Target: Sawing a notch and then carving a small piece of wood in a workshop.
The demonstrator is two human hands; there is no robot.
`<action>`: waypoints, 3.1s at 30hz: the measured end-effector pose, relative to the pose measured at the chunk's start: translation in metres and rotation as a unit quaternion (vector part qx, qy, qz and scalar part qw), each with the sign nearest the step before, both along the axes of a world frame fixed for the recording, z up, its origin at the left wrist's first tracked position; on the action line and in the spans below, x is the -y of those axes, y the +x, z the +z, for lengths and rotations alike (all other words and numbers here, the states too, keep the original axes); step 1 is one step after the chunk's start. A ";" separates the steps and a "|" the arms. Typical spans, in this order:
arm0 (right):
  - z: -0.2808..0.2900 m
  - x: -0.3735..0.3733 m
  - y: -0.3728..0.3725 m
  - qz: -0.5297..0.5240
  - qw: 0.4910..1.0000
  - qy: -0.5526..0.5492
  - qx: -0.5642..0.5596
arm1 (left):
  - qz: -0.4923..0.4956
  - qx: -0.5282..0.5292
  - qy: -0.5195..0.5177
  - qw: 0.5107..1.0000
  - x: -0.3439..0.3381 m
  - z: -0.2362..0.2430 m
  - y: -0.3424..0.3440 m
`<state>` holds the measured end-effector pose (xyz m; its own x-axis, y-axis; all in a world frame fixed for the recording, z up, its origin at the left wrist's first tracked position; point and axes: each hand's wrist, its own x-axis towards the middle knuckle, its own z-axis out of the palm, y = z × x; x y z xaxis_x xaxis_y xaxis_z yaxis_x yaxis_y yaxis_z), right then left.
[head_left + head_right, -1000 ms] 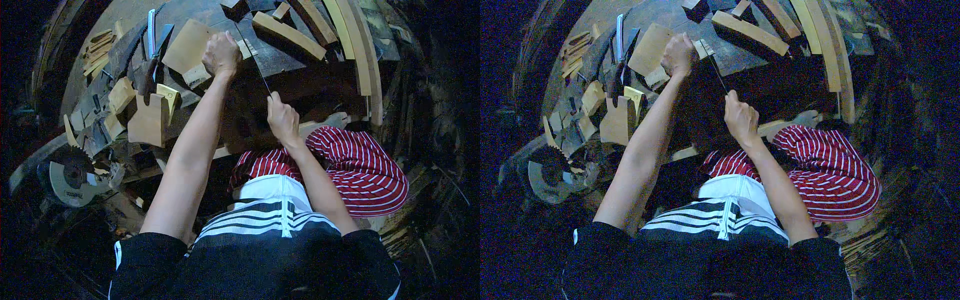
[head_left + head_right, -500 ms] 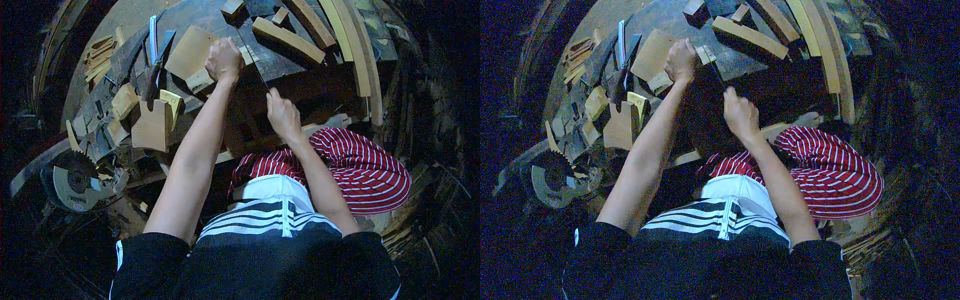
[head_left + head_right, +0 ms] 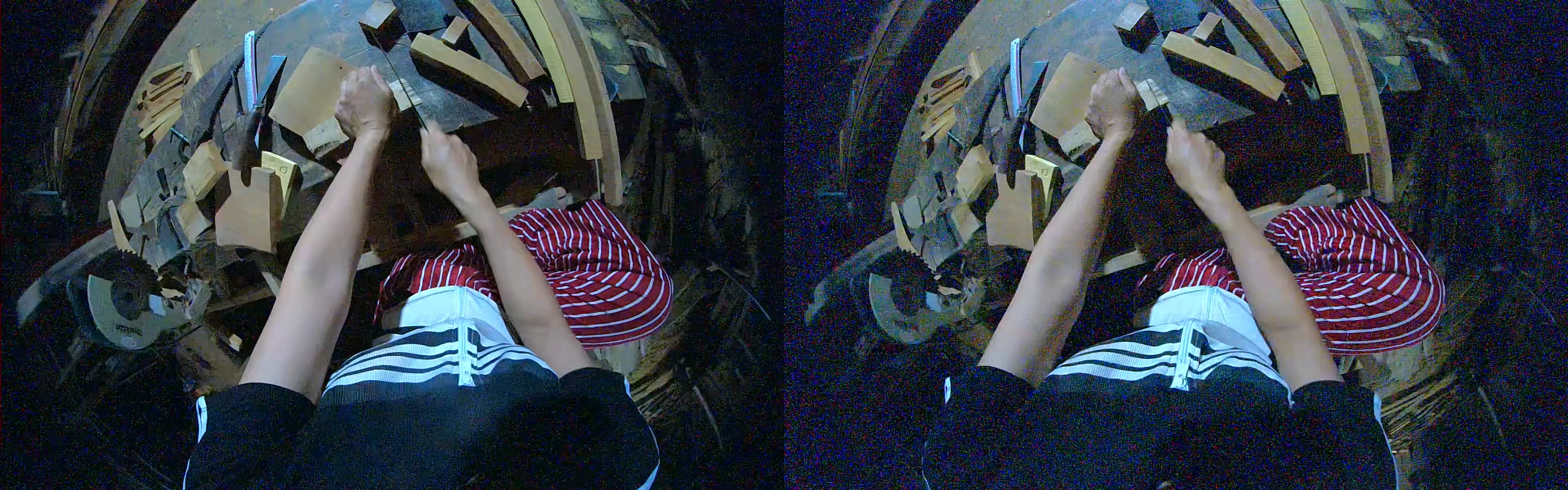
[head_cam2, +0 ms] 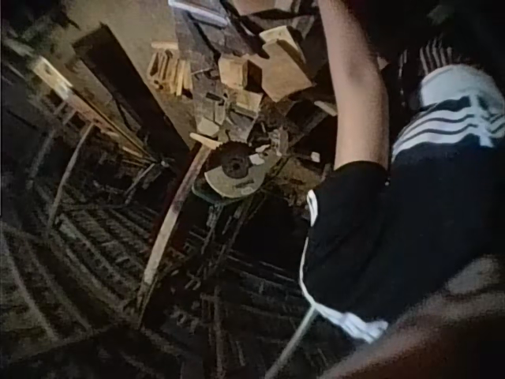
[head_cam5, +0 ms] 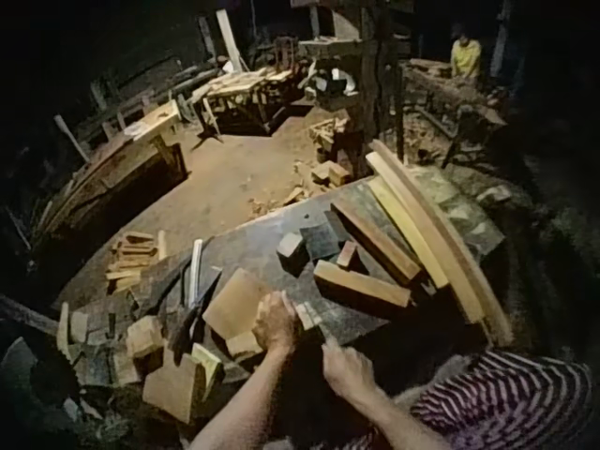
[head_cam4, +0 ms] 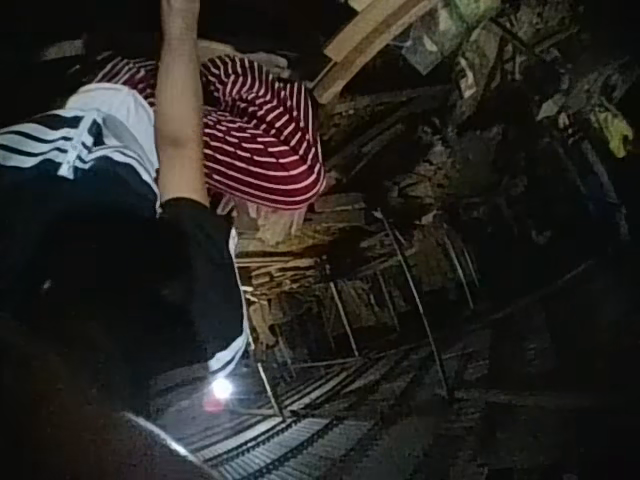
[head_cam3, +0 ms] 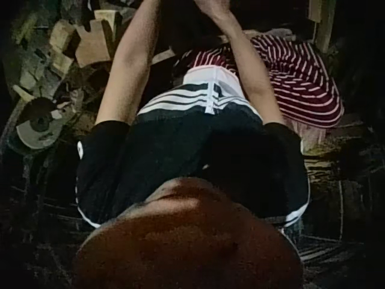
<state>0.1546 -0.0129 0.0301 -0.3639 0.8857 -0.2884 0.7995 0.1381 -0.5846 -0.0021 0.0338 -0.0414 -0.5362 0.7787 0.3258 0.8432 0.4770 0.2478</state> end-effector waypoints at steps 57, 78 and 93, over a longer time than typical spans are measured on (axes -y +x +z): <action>0.009 0.004 0.009 0.007 0.997 0.040 0.067 | 0.033 0.030 -0.003 0.999 -0.007 -0.004 0.005; 0.023 0.019 0.021 0.005 0.998 -0.007 0.057 | 0.016 0.042 0.007 0.999 -0.001 0.003 0.005; 0.009 -0.002 0.008 0.023 0.996 0.051 0.063 | 0.027 0.014 0.022 0.999 -0.001 0.017 0.014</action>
